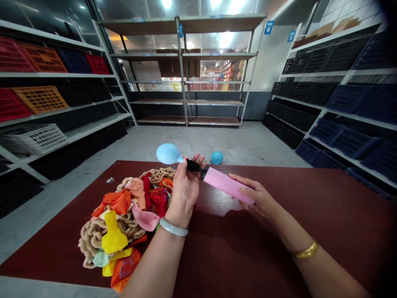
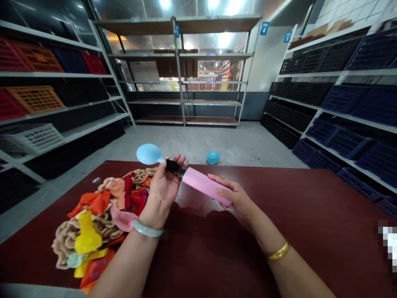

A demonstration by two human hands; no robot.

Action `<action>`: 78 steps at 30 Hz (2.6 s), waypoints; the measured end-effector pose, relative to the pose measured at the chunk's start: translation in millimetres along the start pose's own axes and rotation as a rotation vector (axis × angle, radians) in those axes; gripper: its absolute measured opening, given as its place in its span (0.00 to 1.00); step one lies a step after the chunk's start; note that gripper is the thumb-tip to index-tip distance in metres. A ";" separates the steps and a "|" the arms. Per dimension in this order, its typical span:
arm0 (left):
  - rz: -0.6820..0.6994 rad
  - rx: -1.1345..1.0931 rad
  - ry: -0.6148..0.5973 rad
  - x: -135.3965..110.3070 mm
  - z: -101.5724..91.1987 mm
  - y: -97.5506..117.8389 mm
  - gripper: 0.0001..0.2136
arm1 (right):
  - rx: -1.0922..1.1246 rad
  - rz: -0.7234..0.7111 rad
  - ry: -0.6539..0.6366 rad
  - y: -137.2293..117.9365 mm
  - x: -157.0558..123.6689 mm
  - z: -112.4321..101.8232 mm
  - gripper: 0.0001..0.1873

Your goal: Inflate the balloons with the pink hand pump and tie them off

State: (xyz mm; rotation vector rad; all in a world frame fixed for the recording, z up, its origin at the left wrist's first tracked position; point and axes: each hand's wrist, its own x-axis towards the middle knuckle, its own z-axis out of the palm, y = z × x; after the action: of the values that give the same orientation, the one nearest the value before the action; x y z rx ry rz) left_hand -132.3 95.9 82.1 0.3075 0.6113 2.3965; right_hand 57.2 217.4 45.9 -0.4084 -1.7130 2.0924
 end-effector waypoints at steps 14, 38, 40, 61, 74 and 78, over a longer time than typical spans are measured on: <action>0.062 0.030 -0.073 -6.0 3.3 4.3 0.08 | 0.035 -0.013 -0.004 0.8 0.9 -2.1 0.30; 0.276 0.050 0.022 19.2 -4.1 31.7 0.07 | -0.003 0.124 -0.068 -17.9 -5.2 -50.4 0.32; 0.229 0.054 -0.007 13.7 -0.7 17.9 0.07 | 0.017 0.106 -0.080 -13.8 -3.7 -39.5 0.32; 0.439 0.170 0.073 49.0 15.8 51.7 0.09 | -0.015 -0.007 0.035 -6.8 6.2 -63.0 0.33; 0.276 0.151 0.027 51.4 47.7 -19.8 0.07 | 0.087 -0.290 0.509 -14.2 19.4 -49.8 0.20; 0.163 0.123 -0.029 37.6 50.5 -50.2 0.07 | 0.018 -0.323 0.501 -17.1 16.0 -37.7 0.20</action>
State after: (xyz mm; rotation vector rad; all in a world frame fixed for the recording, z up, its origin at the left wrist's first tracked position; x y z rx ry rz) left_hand -116.5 172.0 103.2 0.4606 0.7477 2.5094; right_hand 62.9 260.4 55.4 -0.5535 -1.3588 1.6048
